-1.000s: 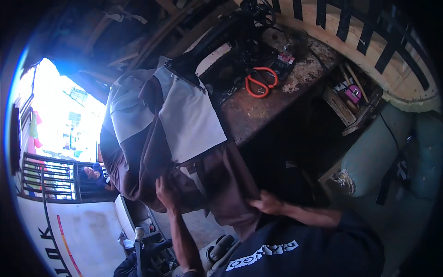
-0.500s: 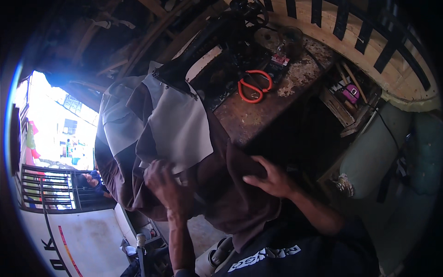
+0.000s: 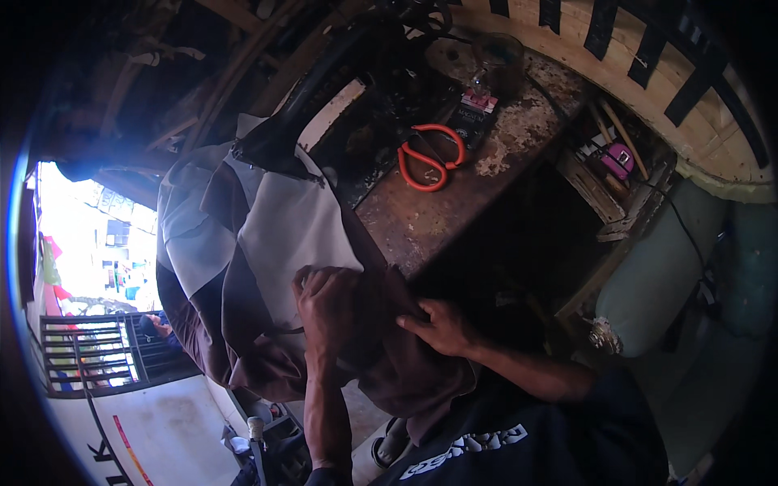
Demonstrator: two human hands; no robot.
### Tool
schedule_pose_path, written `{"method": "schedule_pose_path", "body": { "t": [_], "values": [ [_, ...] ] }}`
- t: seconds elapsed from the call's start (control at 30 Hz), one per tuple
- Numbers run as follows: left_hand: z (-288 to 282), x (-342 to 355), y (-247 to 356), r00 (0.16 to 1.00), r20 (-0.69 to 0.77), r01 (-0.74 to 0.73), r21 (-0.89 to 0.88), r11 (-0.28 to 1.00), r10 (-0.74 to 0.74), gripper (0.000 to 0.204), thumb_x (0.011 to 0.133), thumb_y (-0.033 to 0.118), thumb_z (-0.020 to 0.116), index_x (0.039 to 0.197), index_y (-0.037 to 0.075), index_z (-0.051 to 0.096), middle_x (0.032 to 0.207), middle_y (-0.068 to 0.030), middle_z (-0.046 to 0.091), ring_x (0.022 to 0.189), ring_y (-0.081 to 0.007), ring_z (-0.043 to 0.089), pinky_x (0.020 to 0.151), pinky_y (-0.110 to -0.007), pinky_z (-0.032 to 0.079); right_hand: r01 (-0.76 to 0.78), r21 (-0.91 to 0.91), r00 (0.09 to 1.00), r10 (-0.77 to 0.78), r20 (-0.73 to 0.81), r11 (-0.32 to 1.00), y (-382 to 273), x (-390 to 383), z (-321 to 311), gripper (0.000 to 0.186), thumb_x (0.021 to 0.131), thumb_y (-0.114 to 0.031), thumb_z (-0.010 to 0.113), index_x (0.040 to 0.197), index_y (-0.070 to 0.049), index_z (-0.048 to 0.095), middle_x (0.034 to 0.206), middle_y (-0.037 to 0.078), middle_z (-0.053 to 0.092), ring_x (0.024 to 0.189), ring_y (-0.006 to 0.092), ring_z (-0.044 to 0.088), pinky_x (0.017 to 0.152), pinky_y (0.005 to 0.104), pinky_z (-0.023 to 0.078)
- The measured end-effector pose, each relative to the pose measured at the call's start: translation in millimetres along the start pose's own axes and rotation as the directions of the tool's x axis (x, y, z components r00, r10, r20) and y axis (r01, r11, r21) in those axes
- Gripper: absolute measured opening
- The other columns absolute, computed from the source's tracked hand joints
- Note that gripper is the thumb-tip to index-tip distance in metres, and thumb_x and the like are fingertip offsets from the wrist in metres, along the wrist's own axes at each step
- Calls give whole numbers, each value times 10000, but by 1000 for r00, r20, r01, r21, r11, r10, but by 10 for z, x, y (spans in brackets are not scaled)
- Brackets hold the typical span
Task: The person stitches fabric panels together using a sewing machine, cuts thread using scissors, and aligns the fabric edges by hand before sewing another seam.
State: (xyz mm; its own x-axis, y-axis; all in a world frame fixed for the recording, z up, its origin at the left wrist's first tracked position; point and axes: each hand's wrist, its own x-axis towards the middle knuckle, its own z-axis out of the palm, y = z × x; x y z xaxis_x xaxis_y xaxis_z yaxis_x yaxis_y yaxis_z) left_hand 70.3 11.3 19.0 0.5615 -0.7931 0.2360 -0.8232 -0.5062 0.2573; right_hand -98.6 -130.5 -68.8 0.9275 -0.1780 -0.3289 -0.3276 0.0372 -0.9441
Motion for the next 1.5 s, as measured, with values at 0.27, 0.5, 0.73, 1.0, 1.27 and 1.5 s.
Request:
{"method": "schedule_pose_path", "body": {
  "t": [0.27,0.5,0.73,1.0,1.27,1.5],
  "values": [
    [163,190,390,991,100,-86,12,996,85,322,781,39,693,1098,1,734,948,-164,611,972,-365,607,958,-462,487,211,83,974,-202,-102,974,146,-46,71,386,997,-291,722,1257,-6,697,1111,193,763,1038,266,745,872,380,587],
    [182,78,408,994,109,-8,-30,1000,11,347,782,18,684,1126,-2,724,966,-163,603,989,-370,603,899,-464,507,201,121,977,-189,-100,972,118,-92,55,365,981,-287,750,1240,-33,712,1035,168,771,922,172,754,773,351,591],
    [194,25,436,992,129,9,28,1000,-12,355,783,28,685,1135,-2,719,1005,-169,602,996,-372,599,900,-472,508,120,148,993,-119,-16,982,-17,-172,-51,328,995,-290,726,1206,-39,715,1056,207,757,969,333,768,813,396,592],
    [200,-19,414,996,42,-79,89,993,76,358,834,22,706,1190,-4,728,1196,-161,686,1245,-366,635,1045,-486,498,121,155,993,-119,-17,981,39,-188,-43,337,996,-301,730,1200,-34,715,1024,204,755,929,332,770,783,391,587],
    [239,-55,248,990,32,-137,-44,990,138,382,811,3,731,1193,-8,726,1248,-173,697,1241,-354,661,1050,-485,504,294,-468,956,-262,133,833,-658,48,-734,362,959,-411,732,978,-52,697,850,184,706,830,366,724,763,450,565],
    [240,-77,257,987,8,-157,-61,986,158,430,807,47,740,1236,24,718,1251,-148,696,1265,-328,645,1058,-477,473,193,-644,806,-494,-325,740,-1393,1955,-769,294,999,-333,641,1103,-79,746,1041,205,751,1023,387,729,877,477,573]
  ]
}}
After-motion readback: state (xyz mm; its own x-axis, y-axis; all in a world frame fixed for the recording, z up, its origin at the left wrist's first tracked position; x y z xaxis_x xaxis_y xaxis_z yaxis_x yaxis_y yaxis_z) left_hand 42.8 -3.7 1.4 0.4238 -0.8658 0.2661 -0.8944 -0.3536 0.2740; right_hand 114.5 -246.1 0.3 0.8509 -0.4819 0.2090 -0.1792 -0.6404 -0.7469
